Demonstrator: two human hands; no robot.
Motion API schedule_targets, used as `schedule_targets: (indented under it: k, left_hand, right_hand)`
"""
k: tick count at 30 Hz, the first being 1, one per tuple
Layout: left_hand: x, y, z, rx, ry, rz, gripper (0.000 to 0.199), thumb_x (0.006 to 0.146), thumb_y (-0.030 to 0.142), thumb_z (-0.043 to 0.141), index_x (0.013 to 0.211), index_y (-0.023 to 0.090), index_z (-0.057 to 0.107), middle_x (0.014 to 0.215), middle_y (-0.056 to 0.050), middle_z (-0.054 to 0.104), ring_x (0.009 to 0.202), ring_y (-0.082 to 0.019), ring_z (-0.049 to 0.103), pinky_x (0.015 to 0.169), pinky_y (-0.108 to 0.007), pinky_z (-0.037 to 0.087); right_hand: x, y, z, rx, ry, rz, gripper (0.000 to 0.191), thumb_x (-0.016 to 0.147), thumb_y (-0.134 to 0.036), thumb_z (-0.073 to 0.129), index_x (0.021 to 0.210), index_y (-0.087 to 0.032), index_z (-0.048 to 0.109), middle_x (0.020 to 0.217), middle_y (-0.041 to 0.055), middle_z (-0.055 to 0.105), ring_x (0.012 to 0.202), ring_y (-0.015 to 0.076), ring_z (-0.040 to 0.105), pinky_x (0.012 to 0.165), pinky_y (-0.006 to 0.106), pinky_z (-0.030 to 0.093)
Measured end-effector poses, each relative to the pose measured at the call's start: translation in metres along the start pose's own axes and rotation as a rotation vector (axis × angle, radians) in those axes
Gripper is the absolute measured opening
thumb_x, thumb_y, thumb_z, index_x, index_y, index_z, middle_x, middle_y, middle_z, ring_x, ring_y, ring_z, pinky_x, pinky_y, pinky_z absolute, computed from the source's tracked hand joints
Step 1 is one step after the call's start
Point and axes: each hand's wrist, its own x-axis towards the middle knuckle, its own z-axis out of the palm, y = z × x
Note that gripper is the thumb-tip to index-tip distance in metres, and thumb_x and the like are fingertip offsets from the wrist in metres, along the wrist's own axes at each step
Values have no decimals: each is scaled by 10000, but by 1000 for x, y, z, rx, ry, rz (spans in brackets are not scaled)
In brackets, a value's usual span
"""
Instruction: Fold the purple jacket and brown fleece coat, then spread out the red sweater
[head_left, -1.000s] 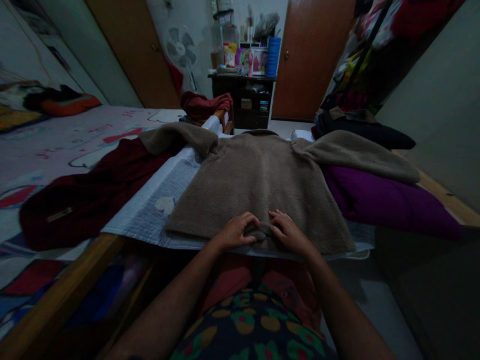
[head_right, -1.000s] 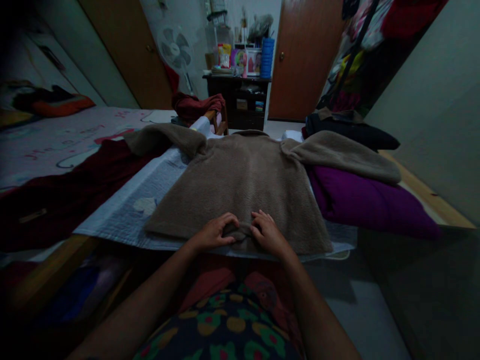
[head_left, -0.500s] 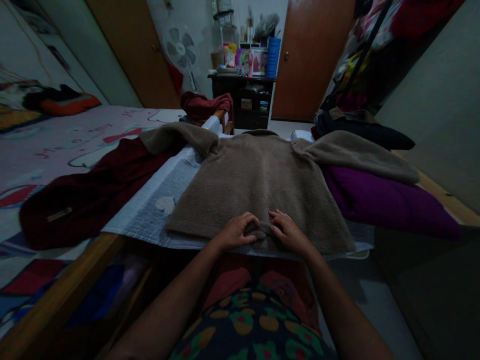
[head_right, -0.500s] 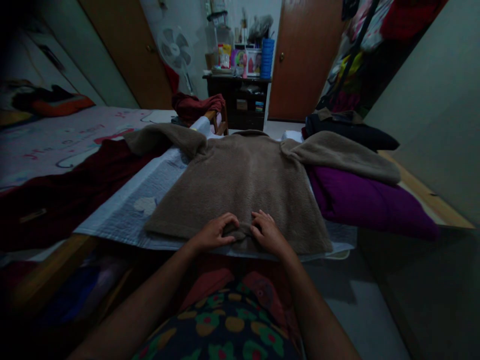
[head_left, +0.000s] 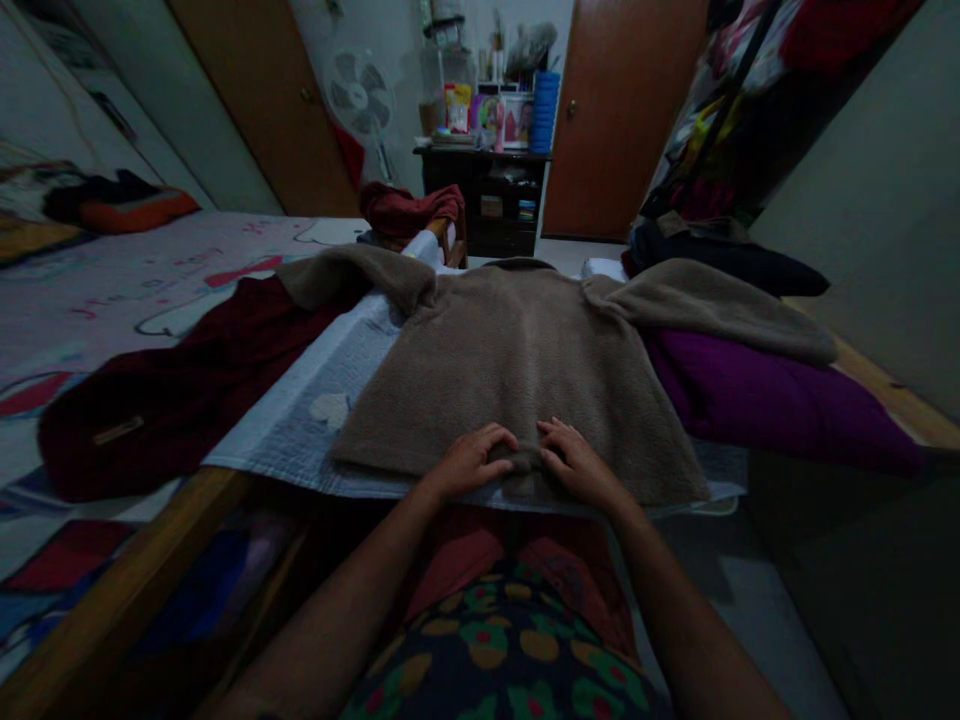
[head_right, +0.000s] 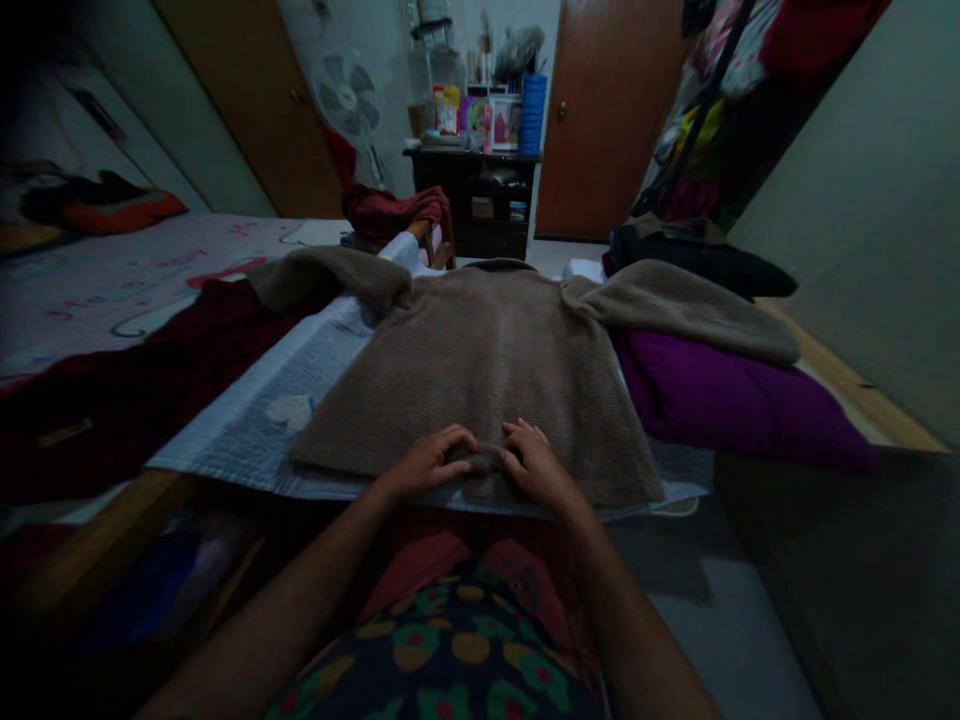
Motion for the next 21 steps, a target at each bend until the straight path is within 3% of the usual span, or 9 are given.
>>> schedule_targets:
  k: [21]
  left_hand:
    - [0,-3,2,0,21,16,226,803,282,654,1020,237,610,1040,-6,605,944,-176,591,824,-273,438]
  right_hand:
    - [0,2,2,7,28,-16,102,896,-254,516,881,-206,605,1386,124,554,1402,288,357,1133,550,273]
